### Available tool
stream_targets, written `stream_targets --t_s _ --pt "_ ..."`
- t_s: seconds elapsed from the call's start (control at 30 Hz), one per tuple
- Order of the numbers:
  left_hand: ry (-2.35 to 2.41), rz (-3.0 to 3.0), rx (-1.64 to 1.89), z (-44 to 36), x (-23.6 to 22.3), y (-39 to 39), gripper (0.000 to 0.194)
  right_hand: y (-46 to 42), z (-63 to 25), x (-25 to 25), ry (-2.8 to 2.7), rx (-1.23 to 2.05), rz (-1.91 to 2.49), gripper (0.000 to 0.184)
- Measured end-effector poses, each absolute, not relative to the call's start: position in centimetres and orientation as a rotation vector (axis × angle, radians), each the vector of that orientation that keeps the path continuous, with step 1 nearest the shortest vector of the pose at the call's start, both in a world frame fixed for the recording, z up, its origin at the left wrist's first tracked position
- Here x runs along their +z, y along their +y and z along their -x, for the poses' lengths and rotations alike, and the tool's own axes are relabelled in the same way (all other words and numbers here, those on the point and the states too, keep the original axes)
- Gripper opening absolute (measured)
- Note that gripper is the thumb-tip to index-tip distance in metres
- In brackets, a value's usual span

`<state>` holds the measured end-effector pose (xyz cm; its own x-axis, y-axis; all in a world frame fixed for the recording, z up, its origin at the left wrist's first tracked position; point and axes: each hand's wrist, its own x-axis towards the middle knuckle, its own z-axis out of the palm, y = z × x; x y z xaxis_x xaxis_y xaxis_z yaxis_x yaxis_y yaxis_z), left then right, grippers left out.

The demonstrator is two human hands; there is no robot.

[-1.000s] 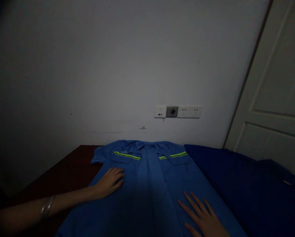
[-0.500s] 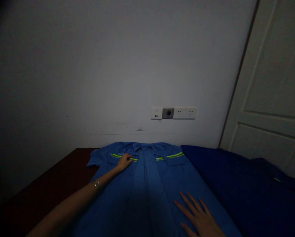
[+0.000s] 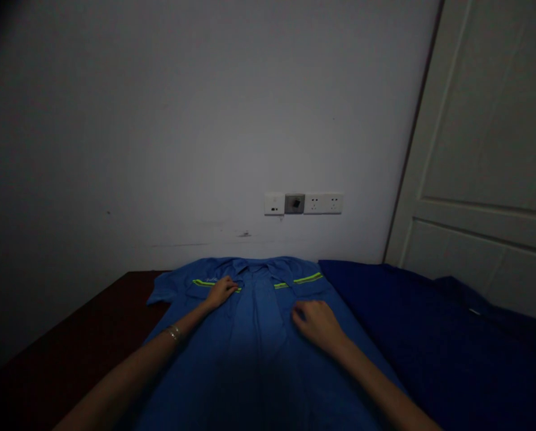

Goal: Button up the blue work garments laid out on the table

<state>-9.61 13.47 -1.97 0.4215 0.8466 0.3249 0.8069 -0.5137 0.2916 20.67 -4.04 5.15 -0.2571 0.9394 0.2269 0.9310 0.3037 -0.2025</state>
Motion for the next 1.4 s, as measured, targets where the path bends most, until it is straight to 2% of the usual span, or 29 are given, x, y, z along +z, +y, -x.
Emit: stream_targets --t_s 0.37,0.67,1.13,1.4 --pt "1.543 -2.623 0.674 9.5 -2.7 13.7 0.031 4.1 -18.0 0.2 -2.171 0.016 1.776 0.032" --pt "1.445 -2.583 0.802 9.5 -2.7 13.7 0.027 8.1 -16.7 -0.1 -2.049 -0.070 1.886 0.031" --pt "1.533 -2.399 0.829 9.1 -2.3 14.6 0.023 9.1 -16.2 -2.4 -1.971 -0.242 1.873 0.030" --pt "1.474 -2.603 0.805 8.7 -2.2 13.3 0.022 9.1 -16.2 -2.4 -1.992 -0.256 1.880 0.031"
